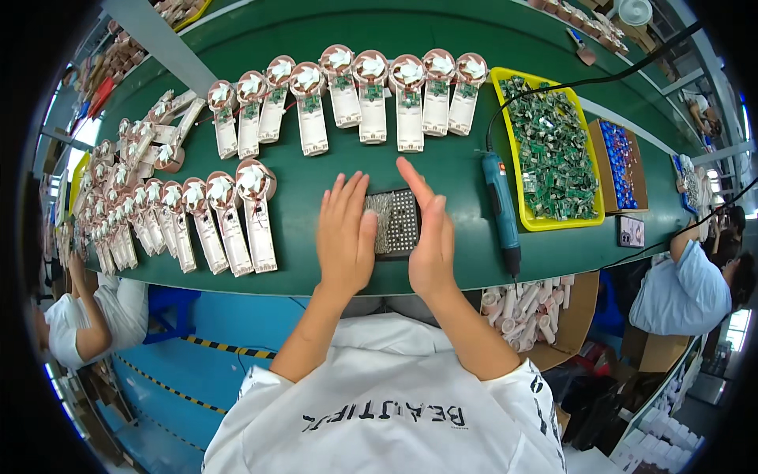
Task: Assembling handheld electronic fans by installing circuit boards and using an electric screwdriver.
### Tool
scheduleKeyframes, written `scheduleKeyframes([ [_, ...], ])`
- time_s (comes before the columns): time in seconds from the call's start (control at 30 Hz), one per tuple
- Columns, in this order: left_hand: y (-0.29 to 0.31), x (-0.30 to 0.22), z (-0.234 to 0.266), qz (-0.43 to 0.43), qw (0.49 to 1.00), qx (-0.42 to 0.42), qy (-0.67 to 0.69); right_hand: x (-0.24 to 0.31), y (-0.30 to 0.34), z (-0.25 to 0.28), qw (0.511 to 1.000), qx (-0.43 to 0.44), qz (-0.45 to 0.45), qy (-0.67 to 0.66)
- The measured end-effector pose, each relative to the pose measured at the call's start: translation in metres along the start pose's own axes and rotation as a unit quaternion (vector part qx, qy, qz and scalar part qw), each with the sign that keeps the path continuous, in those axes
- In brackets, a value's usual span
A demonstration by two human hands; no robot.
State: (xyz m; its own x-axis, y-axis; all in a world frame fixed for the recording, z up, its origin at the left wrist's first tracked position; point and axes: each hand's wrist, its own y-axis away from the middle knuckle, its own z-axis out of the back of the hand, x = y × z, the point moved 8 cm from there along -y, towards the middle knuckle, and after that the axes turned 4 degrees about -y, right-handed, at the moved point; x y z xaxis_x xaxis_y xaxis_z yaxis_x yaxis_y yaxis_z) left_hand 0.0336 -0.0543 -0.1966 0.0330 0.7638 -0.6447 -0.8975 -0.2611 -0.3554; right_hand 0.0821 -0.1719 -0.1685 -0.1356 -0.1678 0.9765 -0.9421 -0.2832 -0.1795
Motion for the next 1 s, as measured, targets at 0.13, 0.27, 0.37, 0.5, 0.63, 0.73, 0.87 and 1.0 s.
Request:
scheduleKeyframes([
  [0.13,-0.009,0.009,-0.004,-0.003,1.0,-0.012,-0.021,-0.013,-0.015,0.001,1.0,0.008,-0.021,0.017],
  [0.27,0.003,-0.001,0.0,-0.014,1.0,0.001,-0.011,-0.006,0.006,-0.001,0.995,-0.004,-0.054,-0.078],
  [0.37,-0.011,0.006,0.0,-0.01,1.0,-0.011,-0.024,-0.007,-0.015,-0.006,0.999,0.008,0.002,0.032],
  [0.5,-0.012,0.009,0.0,-0.014,1.0,-0.002,-0.017,-0.013,-0.005,0.001,0.999,-0.014,-0.005,0.039],
  [0.63,-0.011,0.01,-0.001,-0.012,1.0,-0.001,-0.013,-0.01,-0.013,-0.005,0.999,-0.001,0.0,0.038],
  [0.73,-0.014,0.01,-0.003,-0.012,1.0,0.009,-0.012,-0.012,-0.01,-0.001,1.0,-0.013,-0.006,0.015],
  [0.87,-0.01,0.008,-0.002,-0.023,1.0,0.003,-0.014,-0.012,-0.003,-0.001,0.999,-0.016,0.004,0.04],
  [1.0,-0.026,0.016,-0.008,-0.031,0.999,0.004,0.008,-0.026,-0.015,0.004,0.998,-0.036,-0.04,0.03],
])
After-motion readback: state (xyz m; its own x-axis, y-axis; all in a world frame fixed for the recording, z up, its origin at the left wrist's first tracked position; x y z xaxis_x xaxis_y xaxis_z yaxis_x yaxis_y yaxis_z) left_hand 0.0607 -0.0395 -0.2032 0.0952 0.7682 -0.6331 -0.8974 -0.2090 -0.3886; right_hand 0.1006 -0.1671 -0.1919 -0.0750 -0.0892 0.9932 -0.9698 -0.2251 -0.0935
